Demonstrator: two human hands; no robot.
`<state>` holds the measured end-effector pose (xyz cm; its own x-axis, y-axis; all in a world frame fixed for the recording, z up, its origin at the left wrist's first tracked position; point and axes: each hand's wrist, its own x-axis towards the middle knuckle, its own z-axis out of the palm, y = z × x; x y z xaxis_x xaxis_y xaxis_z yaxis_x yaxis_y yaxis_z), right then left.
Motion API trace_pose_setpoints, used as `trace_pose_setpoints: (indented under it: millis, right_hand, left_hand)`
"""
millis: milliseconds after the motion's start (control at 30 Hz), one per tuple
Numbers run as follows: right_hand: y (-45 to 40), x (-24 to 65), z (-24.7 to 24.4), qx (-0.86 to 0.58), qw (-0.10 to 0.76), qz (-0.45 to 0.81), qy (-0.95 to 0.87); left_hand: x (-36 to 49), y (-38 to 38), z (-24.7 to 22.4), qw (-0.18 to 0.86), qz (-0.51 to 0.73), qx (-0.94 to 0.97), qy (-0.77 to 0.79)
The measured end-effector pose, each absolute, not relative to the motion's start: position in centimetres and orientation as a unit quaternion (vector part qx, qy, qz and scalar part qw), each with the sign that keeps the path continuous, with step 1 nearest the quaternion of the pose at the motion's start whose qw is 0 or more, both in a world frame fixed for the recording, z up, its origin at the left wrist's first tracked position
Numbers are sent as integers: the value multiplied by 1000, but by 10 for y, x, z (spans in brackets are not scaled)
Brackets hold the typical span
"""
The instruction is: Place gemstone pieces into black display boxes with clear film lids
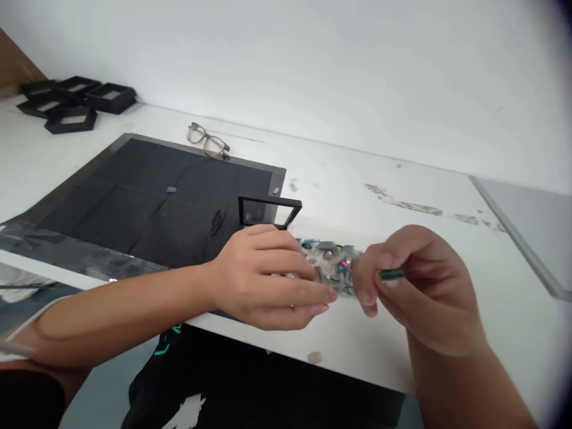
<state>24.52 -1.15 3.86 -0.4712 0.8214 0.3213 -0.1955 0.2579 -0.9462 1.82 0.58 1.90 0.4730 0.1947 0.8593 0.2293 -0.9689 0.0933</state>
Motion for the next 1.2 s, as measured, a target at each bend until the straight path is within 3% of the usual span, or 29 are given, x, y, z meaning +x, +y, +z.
trace_pose_setpoints:
  millis: [567,800,1000,1200]
  right_hand:
    - [-16,231,30,-300,466,443,-705]
    - [-15,243,36,-314,378,362,-792]
    - [-17,248,32,-332,200,190,-902]
    - [-13,255,23,-417,220,81,-878]
  left_hand:
    - [18,9,13,24,-539,-827,-158]
    - [9,12,32,-204,-558,-785,-176]
    - [6,18,36,-201,-679,-654,-264]
    - [1,21,38,-223,-644,-705,-198]
